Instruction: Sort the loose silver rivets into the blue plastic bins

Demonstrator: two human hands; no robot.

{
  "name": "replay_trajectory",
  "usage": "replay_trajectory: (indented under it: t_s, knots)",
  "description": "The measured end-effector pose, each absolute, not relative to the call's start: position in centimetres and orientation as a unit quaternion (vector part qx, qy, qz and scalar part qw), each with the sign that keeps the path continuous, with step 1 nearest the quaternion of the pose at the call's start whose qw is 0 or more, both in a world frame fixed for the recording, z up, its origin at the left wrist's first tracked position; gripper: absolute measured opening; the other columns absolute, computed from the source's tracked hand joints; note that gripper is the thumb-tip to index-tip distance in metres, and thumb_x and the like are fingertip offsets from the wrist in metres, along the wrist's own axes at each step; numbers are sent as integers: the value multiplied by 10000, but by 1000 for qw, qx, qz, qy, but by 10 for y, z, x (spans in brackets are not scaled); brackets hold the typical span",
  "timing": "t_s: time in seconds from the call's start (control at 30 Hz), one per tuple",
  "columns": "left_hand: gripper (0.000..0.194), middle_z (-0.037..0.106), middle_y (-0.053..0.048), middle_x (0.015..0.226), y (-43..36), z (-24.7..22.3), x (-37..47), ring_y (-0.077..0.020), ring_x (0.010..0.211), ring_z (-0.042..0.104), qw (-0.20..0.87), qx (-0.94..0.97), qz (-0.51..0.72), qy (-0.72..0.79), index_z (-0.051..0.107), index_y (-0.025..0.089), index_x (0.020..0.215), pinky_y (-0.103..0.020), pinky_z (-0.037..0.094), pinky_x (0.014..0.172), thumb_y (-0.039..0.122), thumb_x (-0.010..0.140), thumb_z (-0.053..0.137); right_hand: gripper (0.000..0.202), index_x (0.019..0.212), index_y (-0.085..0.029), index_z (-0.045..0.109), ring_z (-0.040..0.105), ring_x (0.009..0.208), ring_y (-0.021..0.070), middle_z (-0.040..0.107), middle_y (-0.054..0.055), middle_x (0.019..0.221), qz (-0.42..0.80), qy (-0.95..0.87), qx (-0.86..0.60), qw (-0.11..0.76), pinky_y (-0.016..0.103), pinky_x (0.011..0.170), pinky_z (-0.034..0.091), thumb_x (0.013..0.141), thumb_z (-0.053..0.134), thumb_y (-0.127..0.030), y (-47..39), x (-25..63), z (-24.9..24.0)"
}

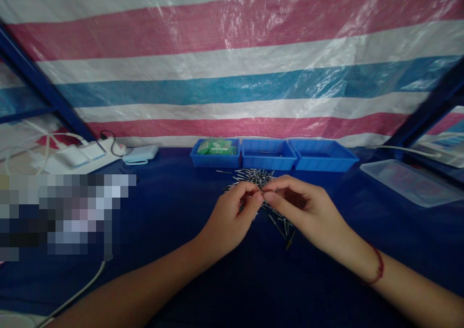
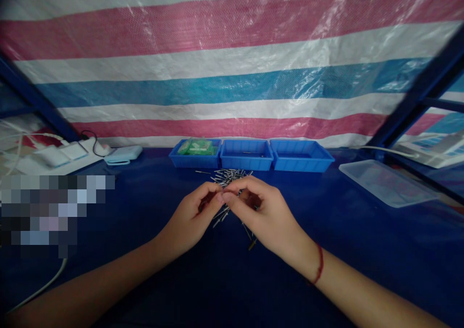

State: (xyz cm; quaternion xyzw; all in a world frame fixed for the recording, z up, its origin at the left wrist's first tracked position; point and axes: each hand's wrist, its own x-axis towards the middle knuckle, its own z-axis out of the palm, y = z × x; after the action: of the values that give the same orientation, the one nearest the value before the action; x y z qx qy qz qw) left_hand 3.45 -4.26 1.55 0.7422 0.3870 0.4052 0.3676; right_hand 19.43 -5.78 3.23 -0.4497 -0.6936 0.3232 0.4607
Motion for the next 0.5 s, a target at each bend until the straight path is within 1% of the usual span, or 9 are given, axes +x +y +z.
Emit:
replay_trajectory:
  t_s: [0.1,0.23,0.3,0.43,0.5]
  knots:
    - [154,514,24,716,-43,15,35,-106,648,471,334,758,404,388,553,166,835,-233,373,618,279,898,469,164,814,-194,652,575,657,146,627,21,738,327,-693,-439,469,279,573,449,802,602,-351,-58,195,33]
    - [129,500,17,745,-42,17,33,-104,661,462,301,780,412,364,573,166,856,-235,378,637,259,892,491,130,856,-206,660,596,743,158,639,33,831,326,-696,-423,480,290,633,467,810,602,-313,-59,196,33]
    - [126,506,11,760,-41,17,32,-104,671,466,289,785,419,352,572,163,849,-235,383,647,242,896,484,137,869,-208,656,590,727,155,640,31,825,319,-692,-430,484,285,617,462,802,613,-319,-59,197,33]
    - [103,526,3,794,-41,17,32,-101,684,479,276,787,428,348,567,163,852,-234,395,657,217,891,488,145,811,-206,639,548,628,134,603,5,703,311,-687,-450,478,265,548,429,797,617,-348,-60,198,33]
    - [77,531,6,793,-41,17,32,-96,666,481,271,786,432,349,569,167,852,-231,400,643,217,874,516,133,825,-210,637,545,630,129,602,4,717,306,-691,-447,478,261,547,426,805,610,-339,-60,198,33]
